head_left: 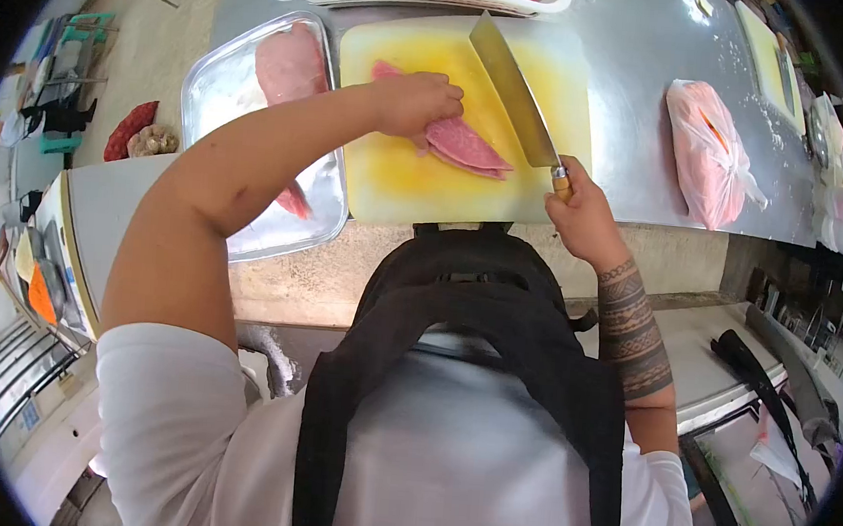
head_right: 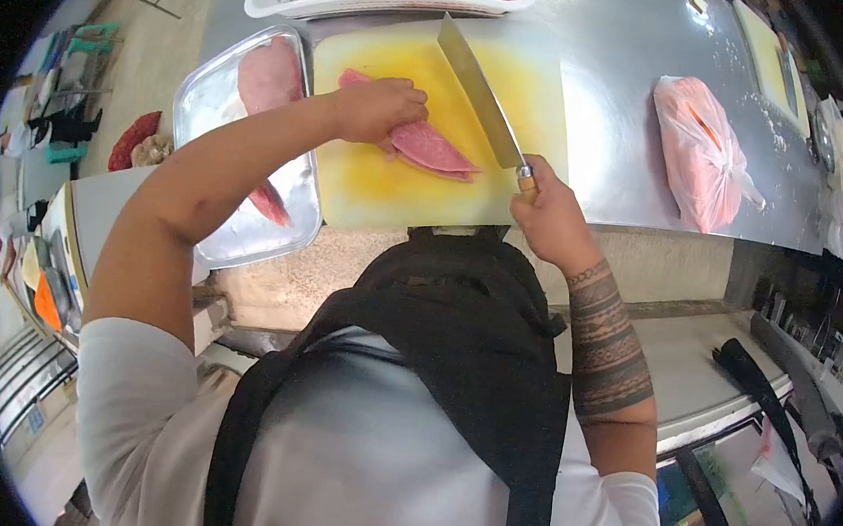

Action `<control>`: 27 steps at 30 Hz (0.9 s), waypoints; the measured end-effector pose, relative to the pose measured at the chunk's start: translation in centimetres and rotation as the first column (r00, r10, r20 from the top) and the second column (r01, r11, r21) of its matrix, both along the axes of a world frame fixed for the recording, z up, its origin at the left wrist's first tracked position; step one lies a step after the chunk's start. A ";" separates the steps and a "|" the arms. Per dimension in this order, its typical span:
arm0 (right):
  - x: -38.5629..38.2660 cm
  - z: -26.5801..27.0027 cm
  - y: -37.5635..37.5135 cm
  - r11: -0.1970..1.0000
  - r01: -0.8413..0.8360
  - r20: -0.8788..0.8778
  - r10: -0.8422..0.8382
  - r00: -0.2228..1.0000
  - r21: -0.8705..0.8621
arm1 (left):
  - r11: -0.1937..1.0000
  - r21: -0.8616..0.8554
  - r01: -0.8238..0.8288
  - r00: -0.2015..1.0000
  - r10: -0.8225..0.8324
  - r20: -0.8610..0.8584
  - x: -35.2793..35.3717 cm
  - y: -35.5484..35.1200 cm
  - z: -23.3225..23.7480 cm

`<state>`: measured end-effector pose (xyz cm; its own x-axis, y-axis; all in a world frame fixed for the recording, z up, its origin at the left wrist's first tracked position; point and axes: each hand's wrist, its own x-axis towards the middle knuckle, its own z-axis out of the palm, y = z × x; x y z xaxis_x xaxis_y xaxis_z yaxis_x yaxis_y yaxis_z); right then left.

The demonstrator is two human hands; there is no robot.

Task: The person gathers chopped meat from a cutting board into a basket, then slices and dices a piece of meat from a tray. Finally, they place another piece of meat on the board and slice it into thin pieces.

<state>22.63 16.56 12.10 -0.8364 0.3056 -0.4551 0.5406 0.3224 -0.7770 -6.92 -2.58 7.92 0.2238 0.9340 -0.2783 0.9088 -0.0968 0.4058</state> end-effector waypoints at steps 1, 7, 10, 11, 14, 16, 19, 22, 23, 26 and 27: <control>0.1 0.0 -0.1 1.000 -0.005 -0.022 0.005 1.000 0.023 | 1.000 -0.017 0.019 1.000 -0.019 -0.016 -0.1 0.2 0.1; 0.8 0.0 -0.8 0.997 0.016 -0.054 -0.012 0.998 0.074 | 0.991 0.074 0.113 0.993 -0.110 -0.048 -0.3 -0.7 0.0; 0.6 0.3 -0.8 0.999 0.029 -0.028 -0.028 0.999 0.041 | 0.996 -0.003 0.093 0.992 -0.093 -0.081 0.2 -0.2 -0.1; 0.5 0.4 -0.7 0.999 0.025 -0.018 -0.024 1.000 0.033 | 0.997 -0.012 0.072 0.994 -0.072 -0.078 0.4 -0.2 0.1; 0.1 0.9 0.0 0.995 -0.039 0.006 0.039 0.999 0.097 | 0.998 -0.061 -0.003 0.995 -0.003 -0.098 1.3 0.0 0.8; -0.4 0.9 0.3 0.977 -0.102 0.034 0.097 0.995 0.186 | 0.996 -0.006 -0.094 0.983 0.092 -0.162 2.0 -0.8 1.2; -0.6 0.3 0.3 0.926 -0.175 0.045 0.170 0.984 0.334 | 0.910 0.207 -0.359 0.891 0.400 -0.212 4.4 -2.6 2.1; -1.1 0.5 -0.1 0.888 -0.219 0.004 0.238 0.971 0.404 | 0.598 0.282 -0.750 0.618 0.786 -0.023 7.7 -5.3 3.6; -1.4 0.5 -0.1 0.882 -0.256 0.032 0.266 0.963 0.396 | 0.460 0.252 -0.852 0.489 0.869 0.069 8.8 -6.3 3.0; -2.1 0.0 -0.6 0.849 -0.319 0.010 0.347 0.938 0.421 | 0.230 0.228 -0.946 0.297 0.899 0.324 10.7 -7.7 -0.7; -2.5 0.0 -1.0 0.835 -0.331 -0.015 0.376 0.927 0.439 | 0.188 0.237 -0.953 0.272 0.873 0.405 11.2 -8.0 -1.8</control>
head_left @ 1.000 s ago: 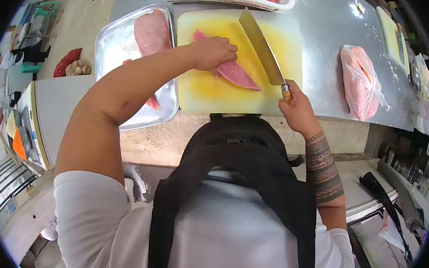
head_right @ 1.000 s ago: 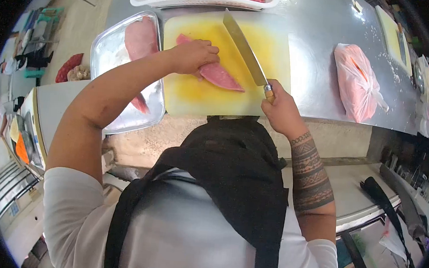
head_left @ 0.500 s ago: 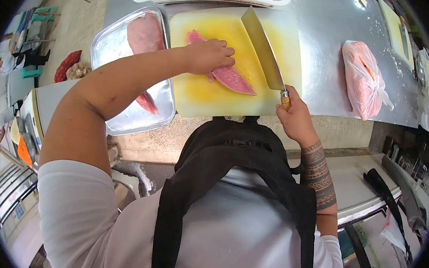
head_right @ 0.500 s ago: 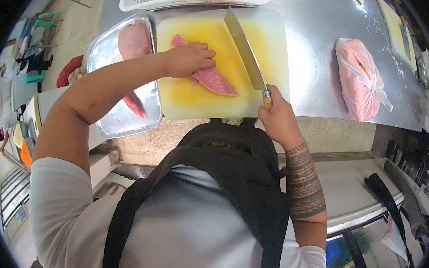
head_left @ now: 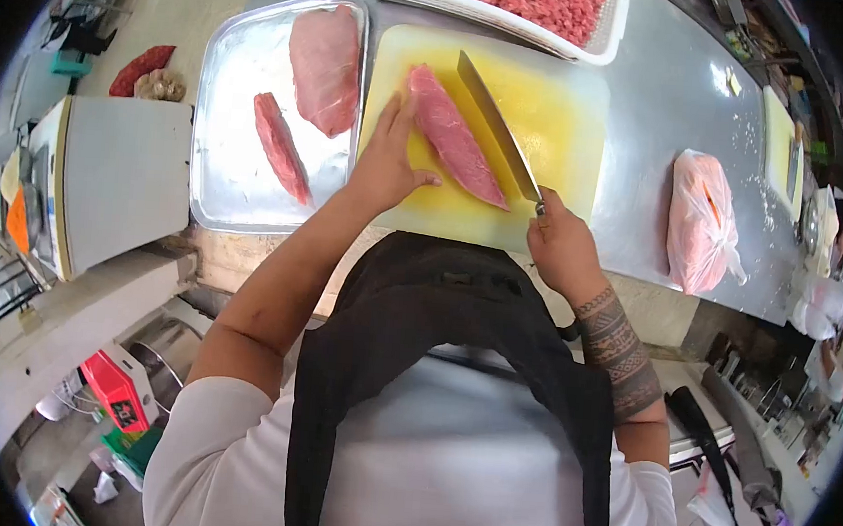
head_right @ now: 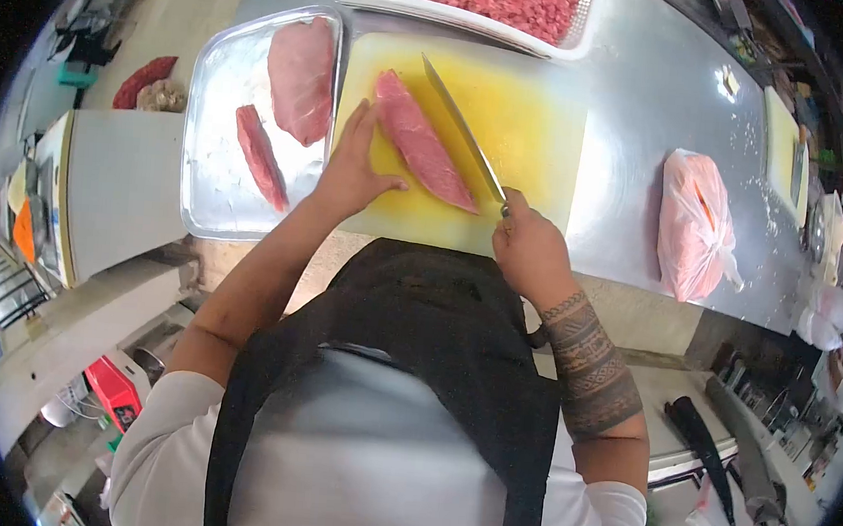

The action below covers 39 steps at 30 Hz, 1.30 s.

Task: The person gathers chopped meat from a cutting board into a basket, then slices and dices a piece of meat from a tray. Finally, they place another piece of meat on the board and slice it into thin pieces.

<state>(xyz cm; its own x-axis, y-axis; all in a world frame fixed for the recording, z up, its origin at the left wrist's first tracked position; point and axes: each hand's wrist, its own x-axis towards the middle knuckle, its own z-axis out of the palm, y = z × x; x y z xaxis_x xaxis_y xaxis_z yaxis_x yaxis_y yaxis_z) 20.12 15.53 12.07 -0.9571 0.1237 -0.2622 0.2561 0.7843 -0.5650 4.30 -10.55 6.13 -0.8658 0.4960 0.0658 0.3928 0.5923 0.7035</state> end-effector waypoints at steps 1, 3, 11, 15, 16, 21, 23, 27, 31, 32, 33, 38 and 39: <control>-0.5 0.3 -0.5 0.999 -0.042 0.010 0.042 0.999 -0.003 | 1.000 0.012 -0.009 1.000 0.009 -0.002 0.0 0.2 -0.7; -1.3 1.0 -1.7 0.992 -0.123 0.031 0.124 0.992 -0.013 | 0.999 0.033 -0.024 1.000 0.024 -0.007 -0.6 0.8 -1.6; -2.1 0.3 -2.3 0.990 -0.118 0.024 0.116 0.993 0.083 | 0.995 -0.093 0.021 1.000 -0.021 0.005 -2.8 0.4 2.1; -2.6 0.4 -1.7 0.982 -0.127 0.066 0.119 0.991 0.140 | 0.999 -0.030 0.030 0.984 -0.035 -0.175 -5.8 0.9 1.3; -2.9 0.9 -1.8 0.982 -0.130 0.092 0.118 0.989 0.139 | 0.997 -0.072 0.024 0.991 -0.034 -0.128 -6.0 1.0 1.3; -3.6 5.3 -2.6 0.985 -0.117 0.103 0.104 0.989 0.124 | 0.970 -0.234 0.066 0.997 -0.053 0.061 -7.0 2.1 3.5; -3.7 7.0 -3.1 0.985 -0.126 0.134 0.110 0.985 0.117 | 0.969 -0.240 0.058 0.997 -0.045 0.058 -7.2 2.2 3.6; -4.8 7.4 -3.3 0.982 -0.151 0.213 0.124 0.969 0.114 | 0.975 -0.216 0.059 0.996 -0.044 0.077 -7.1 2.0 3.6; -6.8 6.8 -4.4 0.984 -0.153 0.221 0.131 0.966 0.086 | 0.984 -0.165 0.069 0.993 -0.052 0.104 -7.2 1.9 3.3; -7.5 6.3 -4.8 0.983 -0.161 0.212 0.138 0.967 0.093 | 0.985 -0.155 0.073 0.992 -0.056 0.112 -7.2 1.9 3.4; -8.3 5.9 -5.1 0.980 -0.169 0.201 0.146 0.969 0.101 | 0.986 -0.146 0.077 0.991 -0.060 0.118 -7.3 2.0 3.4; -12.1 1.9 -7.2 0.974 -0.178 0.193 0.149 0.970 0.140 | 0.996 -0.065 0.062 0.995 -0.056 0.083 -7.2 1.9 2.6; -12.8 1.1 -7.6 0.971 -0.188 0.195 0.157 0.968 0.149 | 0.997 -0.057 0.052 0.995 -0.047 0.084 -7.2 1.9 2.3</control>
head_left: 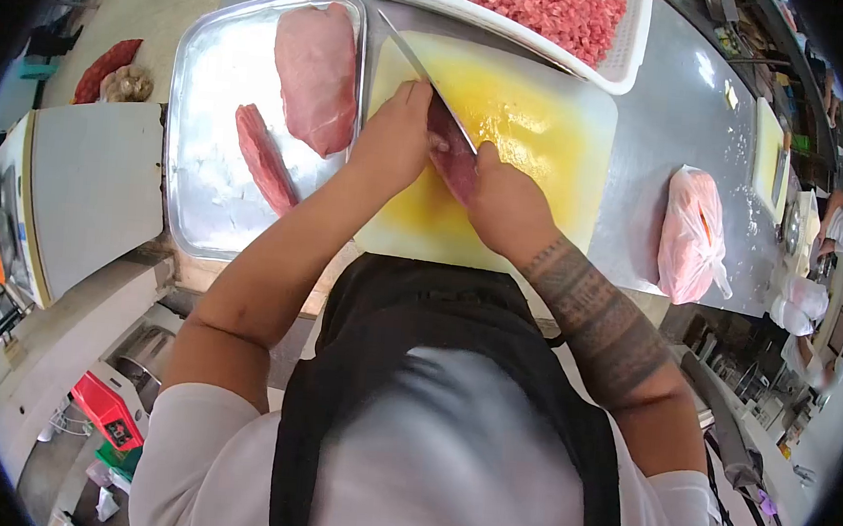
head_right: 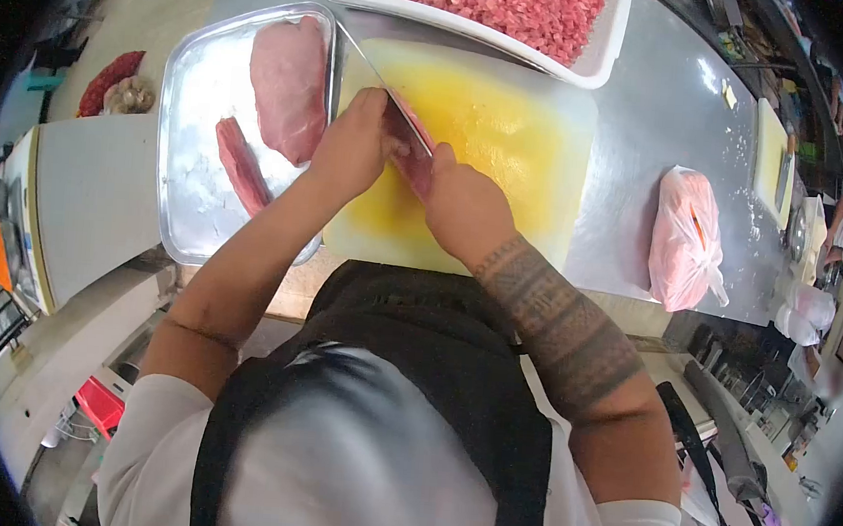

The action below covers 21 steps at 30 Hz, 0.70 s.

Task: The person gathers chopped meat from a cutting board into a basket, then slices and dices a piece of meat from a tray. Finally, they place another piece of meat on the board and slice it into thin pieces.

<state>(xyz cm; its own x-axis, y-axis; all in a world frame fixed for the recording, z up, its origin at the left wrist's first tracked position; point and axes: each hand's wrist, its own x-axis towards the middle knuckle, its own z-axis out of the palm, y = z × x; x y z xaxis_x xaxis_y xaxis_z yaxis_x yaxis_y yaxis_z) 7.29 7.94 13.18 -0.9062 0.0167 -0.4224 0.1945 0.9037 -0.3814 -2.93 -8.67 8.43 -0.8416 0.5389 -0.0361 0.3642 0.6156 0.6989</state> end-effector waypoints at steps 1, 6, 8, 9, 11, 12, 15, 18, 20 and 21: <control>-0.6 -0.4 -0.2 1.000 0.009 -0.025 -0.009 1.000 -0.013 | 1.000 0.012 -0.008 0.999 0.009 -0.031 -0.1 -0.1 -0.4; 1.6 2.7 0.1 0.999 0.018 -0.092 -0.022 0.995 -0.040 | 0.999 0.001 -0.032 0.999 0.032 -0.014 0.4 0.2 0.1; 6.0 5.5 1.3 0.999 0.043 0.063 -0.043 0.997 0.000 | 1.000 -0.026 -0.002 1.000 0.001 -0.027 0.3 -0.2 -0.8; 7.3 6.3 1.9 0.998 0.052 0.140 -0.055 0.989 0.027 | 0.999 -0.033 0.011 0.999 -0.013 -0.033 0.2 -0.1 -1.0; 7.7 5.2 2.3 0.999 0.042 0.097 -0.044 0.994 0.029 | 1.000 0.007 -0.004 0.998 0.004 -0.059 0.2 0.2 -1.0; 8.3 4.2 2.2 0.999 0.042 0.076 -0.044 0.996 0.026 | 1.000 0.023 -0.005 0.998 0.007 -0.070 0.3 0.2 -0.9; 5.6 -1.7 1.5 0.999 0.049 -0.098 -0.050 0.994 -0.005 | 0.999 -0.015 -0.035 0.999 0.034 -0.026 0.4 0.3 -0.5; 4.2 -0.3 0.8 0.998 0.054 -0.107 -0.052 0.993 0.016 | 0.996 -0.083 -0.026 0.999 0.029 0.032 0.4 0.4 0.2; 7.2 3.2 1.6 0.998 0.068 -0.082 -0.068 0.994 0.002 | 0.997 -0.067 -0.049 0.999 0.050 0.001 0.5 0.4 0.1; 9.5 4.9 2.1 0.997 0.077 -0.065 -0.077 0.995 -0.004 | 0.997 -0.058 -0.059 0.998 0.058 -0.009 0.6 0.5 -0.1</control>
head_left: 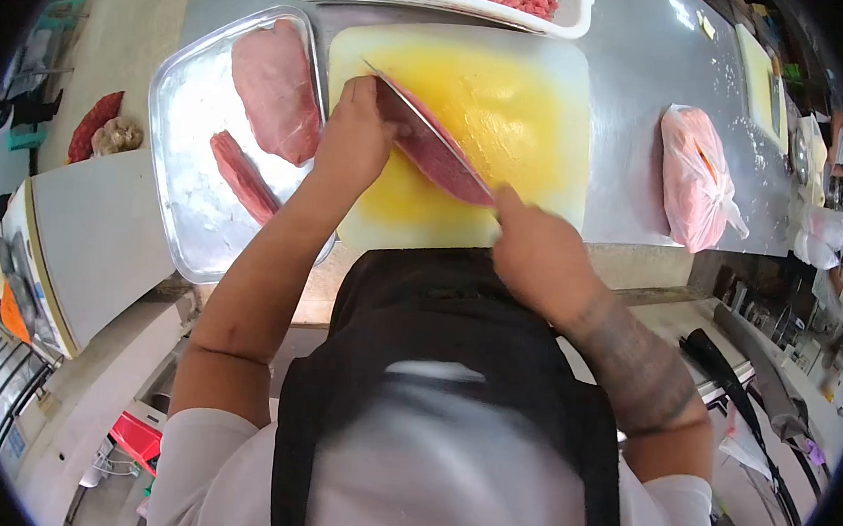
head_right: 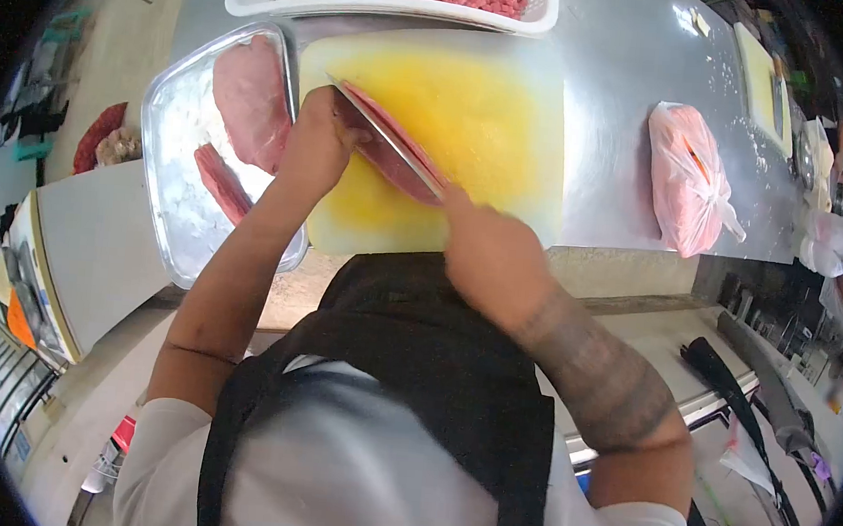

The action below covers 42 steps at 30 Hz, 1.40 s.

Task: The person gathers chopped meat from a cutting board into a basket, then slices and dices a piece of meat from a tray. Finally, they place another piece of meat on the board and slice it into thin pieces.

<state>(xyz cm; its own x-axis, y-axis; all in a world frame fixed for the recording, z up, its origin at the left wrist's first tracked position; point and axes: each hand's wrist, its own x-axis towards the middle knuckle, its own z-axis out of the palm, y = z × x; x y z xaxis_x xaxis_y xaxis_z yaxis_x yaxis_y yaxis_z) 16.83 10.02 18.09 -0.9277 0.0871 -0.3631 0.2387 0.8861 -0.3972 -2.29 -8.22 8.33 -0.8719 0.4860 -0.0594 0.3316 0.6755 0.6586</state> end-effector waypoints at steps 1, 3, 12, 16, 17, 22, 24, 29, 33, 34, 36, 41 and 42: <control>2.4 1.3 0.6 0.999 0.012 0.104 -0.016 0.994 0.036 | 1.000 0.026 0.018 0.999 -0.017 -0.047 0.0 -0.1 -0.6; 5.0 1.9 1.8 0.997 0.025 0.212 -0.041 0.977 0.077 | 0.996 0.076 0.047 0.989 -0.036 -0.142 -0.1 -0.7 -1.9; 1.1 -4.0 1.7 0.999 0.038 0.007 -0.038 0.999 0.033 | 0.999 0.018 0.041 0.990 -0.038 -0.139 -0.2 -0.8 -1.2; 0.8 0.6 0.8 0.999 0.040 0.036 -0.040 0.999 0.006 | 1.000 -0.008 0.028 0.999 -0.028 0.018 -0.6 -0.7 0.2; 0.6 1.3 0.7 0.999 0.034 0.057 -0.034 0.998 0.003 | 0.999 0.016 0.031 1.000 -0.031 0.004 -0.7 -0.8 -0.4; -0.4 2.3 0.5 1.000 -0.015 0.073 0.014 0.997 0.003 | 0.998 0.046 0.038 0.999 -0.039 0.008 -0.9 -1.0 -0.6; -1.2 1.9 0.3 1.000 -0.020 0.078 0.021 0.997 -0.013 | 0.998 0.047 0.039 0.999 -0.039 -0.011 -0.8 -1.0 -0.8; -4.6 -0.5 -1.1 0.998 -0.049 0.052 0.051 0.997 -0.049 | 0.997 0.078 0.021 0.996 -0.028 0.081 -1.1 -0.9 -1.0; -7.4 -2.9 -2.6 0.998 0.002 -0.002 -0.002 1.000 -0.064 | 0.997 0.058 0.043 0.998 -0.045 0.036 -0.9 -1.1 -0.8; -7.7 -4.4 -3.1 0.998 0.011 -0.020 -0.012 1.000 -0.069 | 0.997 0.061 0.044 0.998 -0.046 0.048 -0.9 -1.2 -0.8; -8.4 -5.6 -3.4 0.997 0.016 -0.037 -0.019 0.999 -0.081 | 0.997 0.069 0.036 0.997 -0.040 0.064 -0.8 -1.2 -0.9; -7.6 -3.5 -3.1 0.998 -0.023 -0.068 0.020 0.997 -0.056 | 0.994 0.098 0.044 0.999 -0.041 -0.024 -0.8 -1.2 -2.5; -6.2 -2.0 -3.0 0.999 -0.011 -0.006 0.011 1.000 -0.049 | 0.993 0.109 0.043 0.998 -0.038 -0.047 -0.7 -1.5 -2.8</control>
